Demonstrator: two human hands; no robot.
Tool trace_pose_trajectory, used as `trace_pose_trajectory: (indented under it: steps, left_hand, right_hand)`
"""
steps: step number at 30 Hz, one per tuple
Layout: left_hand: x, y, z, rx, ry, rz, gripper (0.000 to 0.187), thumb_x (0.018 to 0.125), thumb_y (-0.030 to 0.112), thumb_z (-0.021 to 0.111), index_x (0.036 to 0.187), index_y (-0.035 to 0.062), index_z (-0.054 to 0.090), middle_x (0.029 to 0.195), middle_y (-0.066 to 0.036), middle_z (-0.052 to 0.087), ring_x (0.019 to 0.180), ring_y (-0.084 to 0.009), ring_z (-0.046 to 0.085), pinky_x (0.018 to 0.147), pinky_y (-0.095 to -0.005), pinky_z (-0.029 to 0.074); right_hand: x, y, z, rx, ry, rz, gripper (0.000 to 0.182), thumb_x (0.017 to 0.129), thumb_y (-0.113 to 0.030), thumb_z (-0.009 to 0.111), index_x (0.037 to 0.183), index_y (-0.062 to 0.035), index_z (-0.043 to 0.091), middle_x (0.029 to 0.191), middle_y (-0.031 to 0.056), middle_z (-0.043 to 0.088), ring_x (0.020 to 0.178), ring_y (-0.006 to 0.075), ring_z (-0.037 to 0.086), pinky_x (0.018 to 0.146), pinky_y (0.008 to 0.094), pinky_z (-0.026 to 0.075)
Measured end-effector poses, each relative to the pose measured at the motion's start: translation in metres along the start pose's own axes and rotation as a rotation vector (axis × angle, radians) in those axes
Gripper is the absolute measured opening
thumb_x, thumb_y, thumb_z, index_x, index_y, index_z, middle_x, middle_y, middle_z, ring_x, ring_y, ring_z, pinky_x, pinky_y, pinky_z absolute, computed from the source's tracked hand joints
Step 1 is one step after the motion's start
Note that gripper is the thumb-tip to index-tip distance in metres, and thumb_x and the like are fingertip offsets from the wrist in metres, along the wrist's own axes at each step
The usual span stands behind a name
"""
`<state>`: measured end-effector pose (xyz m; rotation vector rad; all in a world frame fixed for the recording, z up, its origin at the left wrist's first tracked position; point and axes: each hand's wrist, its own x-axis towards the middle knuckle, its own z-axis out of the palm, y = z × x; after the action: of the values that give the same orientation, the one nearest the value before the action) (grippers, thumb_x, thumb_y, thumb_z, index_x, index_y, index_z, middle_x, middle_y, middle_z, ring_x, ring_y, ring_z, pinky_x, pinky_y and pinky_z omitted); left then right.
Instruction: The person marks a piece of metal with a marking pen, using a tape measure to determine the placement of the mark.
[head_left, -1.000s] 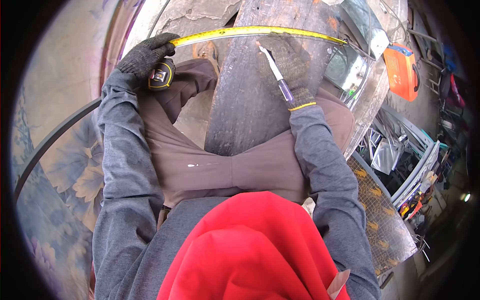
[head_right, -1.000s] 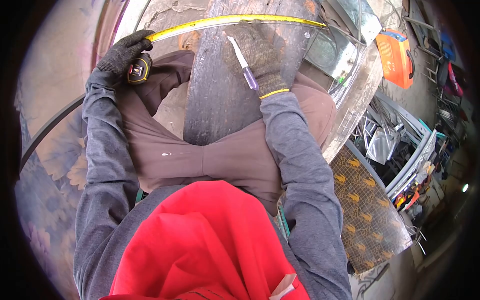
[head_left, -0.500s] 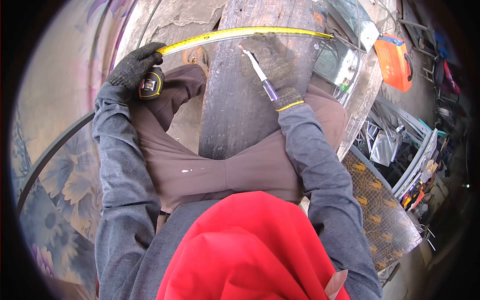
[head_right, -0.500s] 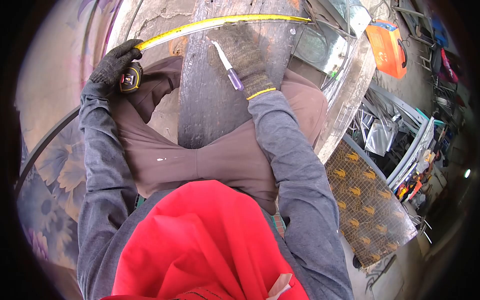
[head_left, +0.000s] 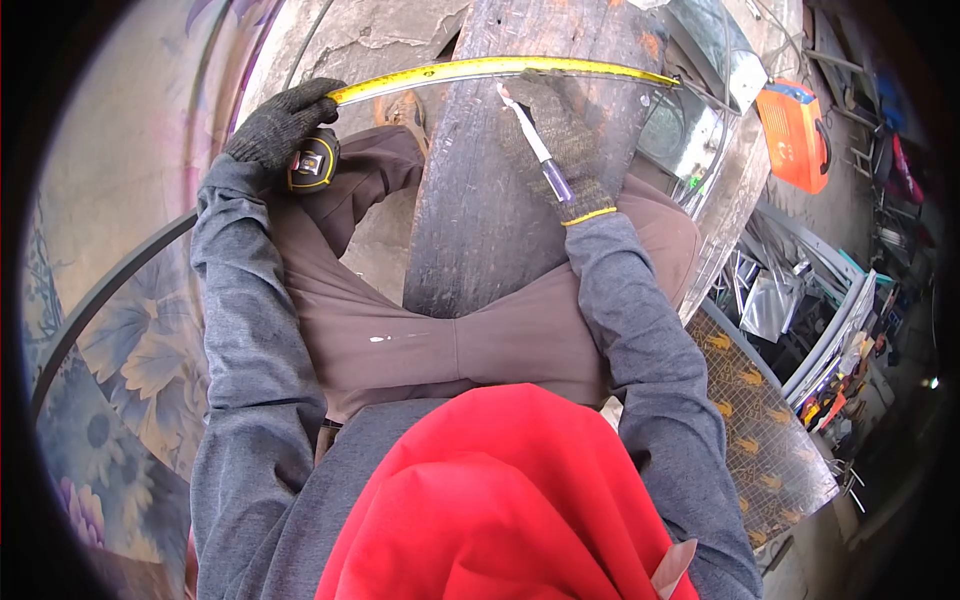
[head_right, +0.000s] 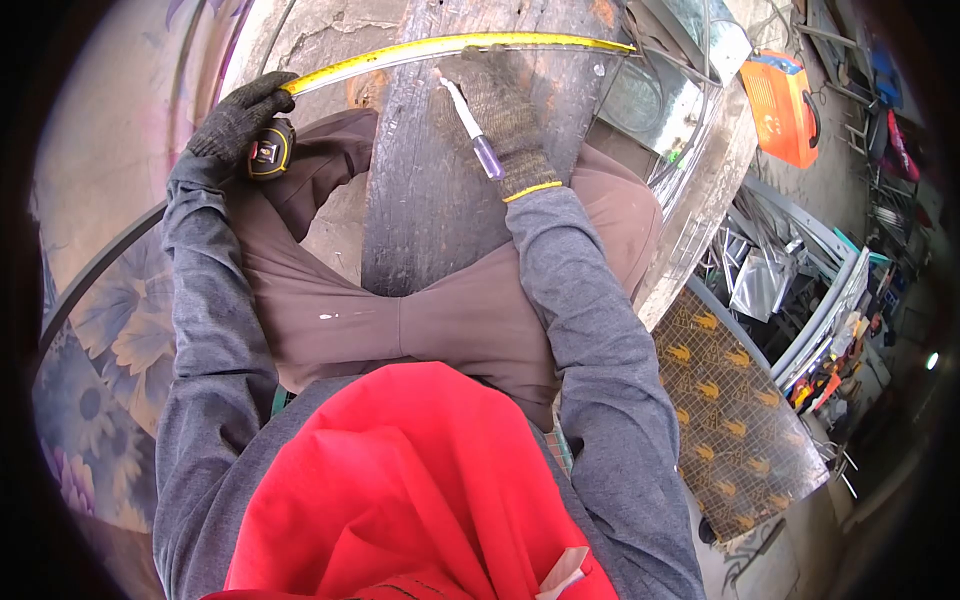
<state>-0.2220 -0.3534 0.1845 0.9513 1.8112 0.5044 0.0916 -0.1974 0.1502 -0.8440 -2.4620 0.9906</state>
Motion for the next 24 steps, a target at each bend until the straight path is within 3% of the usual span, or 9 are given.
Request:
trace_pose_trajectory:
  steps: [5,9,11,14,16,24]
  left_hand:
    - [0.003,-0.006,0.001,-0.028,-0.006,0.002,0.04,0.093,0.024,0.06,0.128,0.0056,0.059,0.11,-0.013,0.068,0.099,-0.0183,0.064,0.09,-0.0297,0.047]
    - [0.0,-0.001,0.001,-0.058,-0.011,-0.022,0.04,0.093,0.024,0.06,0.128,0.0058,0.059,0.108,-0.011,0.068,0.097,-0.0171,0.064,0.089,-0.0291,0.047]
    - [-0.001,0.003,0.001,-0.08,-0.022,-0.047,0.04,0.093,0.024,0.06,0.128,0.0058,0.059,0.107,-0.01,0.068,0.097,-0.0166,0.063,0.088,-0.0289,0.047]
    - [-0.001,0.004,0.002,-0.045,-0.014,-0.032,0.04,0.093,0.024,0.06,0.128,0.0058,0.059,0.106,-0.009,0.068,0.096,-0.0161,0.063,0.088,-0.0287,0.047]
    - [-0.001,0.005,0.002,-0.058,-0.02,-0.031,0.035,0.096,0.019,0.056,0.129,0.0061,0.059,0.1,-0.004,0.066,0.092,-0.0099,0.056,0.084,-0.0229,0.045]
    - [-0.002,0.005,0.002,-0.069,-0.018,-0.038,0.036,0.096,0.019,0.056,0.129,0.0067,0.059,0.1,-0.003,0.066,0.091,-0.0092,0.056,0.083,-0.0225,0.045]
  right_hand:
    - [-0.004,-0.001,0.001,-0.261,0.104,-0.128,0.031,0.082,-0.024,0.065,0.112,-0.0126,0.065,0.118,0.0153,0.063,0.117,0.0327,0.055,0.112,0.0485,0.031]
    - [-0.002,-0.003,0.0,-0.258,0.075,-0.111,0.029,0.083,-0.023,0.064,0.111,-0.0122,0.065,0.114,0.0154,0.064,0.115,0.0336,0.056,0.111,0.0483,0.033]
    - [-0.001,0.001,0.001,-0.113,0.085,-0.101,0.028,0.083,-0.023,0.064,0.109,-0.0115,0.066,0.111,0.0164,0.064,0.113,0.035,0.057,0.109,0.0486,0.035]
    - [-0.002,0.003,0.004,-0.215,0.133,-0.174,0.028,0.083,-0.024,0.064,0.108,-0.0114,0.066,0.11,0.016,0.064,0.112,0.0351,0.057,0.108,0.0484,0.036]
    - [-0.001,0.0,0.0,-0.191,0.091,-0.131,0.029,0.083,-0.024,0.064,0.109,-0.0113,0.066,0.11,0.0158,0.064,0.112,0.0352,0.057,0.108,0.0486,0.036]
    - [-0.003,0.004,0.002,-0.182,0.064,-0.117,0.032,0.084,-0.026,0.063,0.113,-0.0124,0.066,0.114,0.0157,0.064,0.114,0.0349,0.056,0.108,0.0482,0.036]
